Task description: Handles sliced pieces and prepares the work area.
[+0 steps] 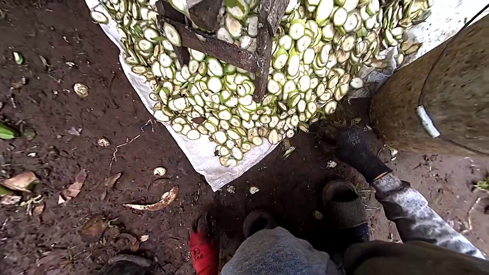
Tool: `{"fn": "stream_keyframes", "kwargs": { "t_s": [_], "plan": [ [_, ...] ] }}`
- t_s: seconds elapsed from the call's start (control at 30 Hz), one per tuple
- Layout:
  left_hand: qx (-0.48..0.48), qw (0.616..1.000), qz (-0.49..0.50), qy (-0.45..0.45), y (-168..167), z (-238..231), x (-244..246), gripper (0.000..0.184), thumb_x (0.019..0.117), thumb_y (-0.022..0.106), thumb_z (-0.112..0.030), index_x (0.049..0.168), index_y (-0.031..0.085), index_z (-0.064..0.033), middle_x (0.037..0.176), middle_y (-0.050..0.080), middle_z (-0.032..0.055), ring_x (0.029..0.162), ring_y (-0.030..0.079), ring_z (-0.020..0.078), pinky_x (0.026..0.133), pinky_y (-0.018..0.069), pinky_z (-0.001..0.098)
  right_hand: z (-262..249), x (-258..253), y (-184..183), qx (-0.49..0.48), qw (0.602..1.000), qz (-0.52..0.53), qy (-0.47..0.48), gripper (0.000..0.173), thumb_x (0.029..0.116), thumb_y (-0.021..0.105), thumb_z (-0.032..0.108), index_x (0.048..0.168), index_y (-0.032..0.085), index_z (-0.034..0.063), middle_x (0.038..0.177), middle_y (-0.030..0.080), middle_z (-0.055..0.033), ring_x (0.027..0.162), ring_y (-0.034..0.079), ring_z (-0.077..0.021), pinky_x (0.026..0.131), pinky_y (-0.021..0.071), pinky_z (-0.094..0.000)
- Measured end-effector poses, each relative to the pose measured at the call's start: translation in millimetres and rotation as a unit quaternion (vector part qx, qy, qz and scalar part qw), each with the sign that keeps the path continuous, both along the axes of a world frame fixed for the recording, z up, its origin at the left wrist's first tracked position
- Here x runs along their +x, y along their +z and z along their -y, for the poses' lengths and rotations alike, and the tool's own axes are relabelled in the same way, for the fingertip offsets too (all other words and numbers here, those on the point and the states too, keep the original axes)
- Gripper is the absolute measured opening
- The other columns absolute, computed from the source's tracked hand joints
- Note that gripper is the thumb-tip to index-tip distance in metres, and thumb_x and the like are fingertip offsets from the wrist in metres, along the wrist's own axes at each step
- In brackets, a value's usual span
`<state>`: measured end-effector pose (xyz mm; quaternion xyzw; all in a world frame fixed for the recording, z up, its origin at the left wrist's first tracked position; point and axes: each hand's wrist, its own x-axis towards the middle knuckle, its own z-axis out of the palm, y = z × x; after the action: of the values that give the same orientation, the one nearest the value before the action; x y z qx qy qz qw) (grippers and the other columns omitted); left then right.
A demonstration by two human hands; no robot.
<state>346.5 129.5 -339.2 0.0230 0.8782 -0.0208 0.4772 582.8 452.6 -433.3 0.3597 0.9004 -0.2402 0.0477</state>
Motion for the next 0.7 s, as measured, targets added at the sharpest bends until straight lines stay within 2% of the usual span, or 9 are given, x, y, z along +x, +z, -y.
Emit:
{"fn": "stream_keyframes", "kwargs": {
  "t_s": [0.03,0.07,0.1,0.17,0.23,0.33,0.43,0.53,0.7],
  "plan": [
    [0.110,0.986,-0.118,0.046,3,-2,5,0.044,0.1025,0.054,-0.001,0.142,0.048,0.0157,0.147,0.049,0.0345,0.138,0.050,0.0390,0.117,0.0349,0.0439,5,3,-14,0.000,1.000,0.025,-0.004,0.039,0.0906,0.076,0.022,0.126,0.069,0.0083,0.128,0.066,-0.0194,0.118,0.064,-0.0411,0.095,0.0511,-0.0629],
    [0.275,0.917,-0.278,0.081,-24,11,7,0.036,0.0932,0.058,0.004,0.124,0.059,0.0218,0.122,0.065,0.0337,0.111,0.066,0.0302,0.102,0.0488,0.0362,9,5,-26,0.011,0.999,0.030,-0.001,0.040,0.0922,0.074,0.023,0.129,0.069,0.0093,0.132,0.064,-0.0195,0.122,0.060,-0.0423,0.096,0.0490,-0.0634],
    [0.419,0.829,-0.357,0.093,-51,18,-4,0.033,0.0921,0.057,0.002,0.119,0.058,0.0208,0.110,0.068,0.0204,0.095,0.068,0.0108,0.090,0.0551,0.0230,12,7,-35,0.024,0.999,0.022,0.005,0.036,0.0937,0.071,0.022,0.128,0.070,0.0088,0.130,0.065,-0.0204,0.121,0.060,-0.0435,0.095,0.0488,-0.0636],
    [0.573,0.739,-0.343,0.085,-64,1,-31,0.049,0.0977,0.056,-0.006,0.137,0.043,0.0208,0.134,0.058,0.0214,0.117,0.062,0.0076,0.101,0.0514,0.0219,11,3,-36,0.021,1.000,-0.007,0.010,0.024,0.0932,0.071,0.014,0.115,0.073,0.0049,0.116,0.068,-0.0226,0.108,0.066,-0.0442,0.087,0.0528,-0.0628],
    [0.524,0.791,-0.315,-0.001,-59,-31,-35,0.069,0.0945,0.064,-0.022,0.147,0.039,0.0145,0.153,0.042,0.0308,0.139,0.048,0.0269,0.114,0.0418,0.0352,1,-8,-20,0.010,0.994,-0.104,-0.013,0.019,0.0922,0.070,0.007,0.111,0.073,0.0039,0.111,0.068,-0.0205,0.104,0.067,-0.0396,0.091,0.0536,-0.0583],
    [0.438,0.822,-0.289,-0.222,-82,-68,-4,0.046,0.0916,0.070,-0.029,0.129,0.068,-0.0024,0.135,0.063,0.0251,0.127,0.057,0.0458,0.106,0.0431,0.0635,-28,-38,-2,0.080,0.952,-0.273,-0.115,0.031,0.0949,0.065,0.011,0.125,0.068,0.0024,0.129,0.066,-0.0214,0.116,0.066,-0.0322,0.098,0.0551,-0.0421],
    [0.431,0.775,-0.263,-0.380,-109,-104,29,0.037,0.0912,0.069,-0.021,0.128,0.072,-0.0131,0.132,0.066,0.0190,0.120,0.062,0.0459,0.098,0.0470,0.0647,-27,-53,11,0.080,0.978,-0.161,-0.104,0.061,0.0891,0.074,0.032,0.144,0.056,0.0128,0.149,0.050,-0.0220,0.137,0.049,-0.0397,0.108,0.0454,-0.0546],
    [0.410,0.703,-0.223,-0.536,-122,-157,41,0.045,0.0944,0.068,-0.015,0.138,0.066,-0.0256,0.150,0.056,0.0116,0.137,0.050,0.0431,0.101,0.0434,0.0634,-5,-60,-15,0.057,0.996,-0.041,-0.052,0.090,0.0767,0.086,0.037,0.155,0.042,0.0305,0.162,0.027,-0.0256,0.142,0.032,-0.0543,0.101,0.0397,-0.0723],
    [0.403,0.611,-0.113,-0.672,-155,-217,21,0.050,0.0950,0.068,-0.018,0.144,0.060,-0.0220,0.161,0.042,0.0140,0.152,0.026,0.0443,0.119,0.0180,0.0699,-51,-56,-38,0.005,0.999,-0.036,0.030,0.049,0.0879,0.071,0.005,0.135,0.063,0.0133,0.132,0.056,-0.0280,0.120,0.057,-0.0487,0.091,0.0517,-0.0617]
  ]
}}
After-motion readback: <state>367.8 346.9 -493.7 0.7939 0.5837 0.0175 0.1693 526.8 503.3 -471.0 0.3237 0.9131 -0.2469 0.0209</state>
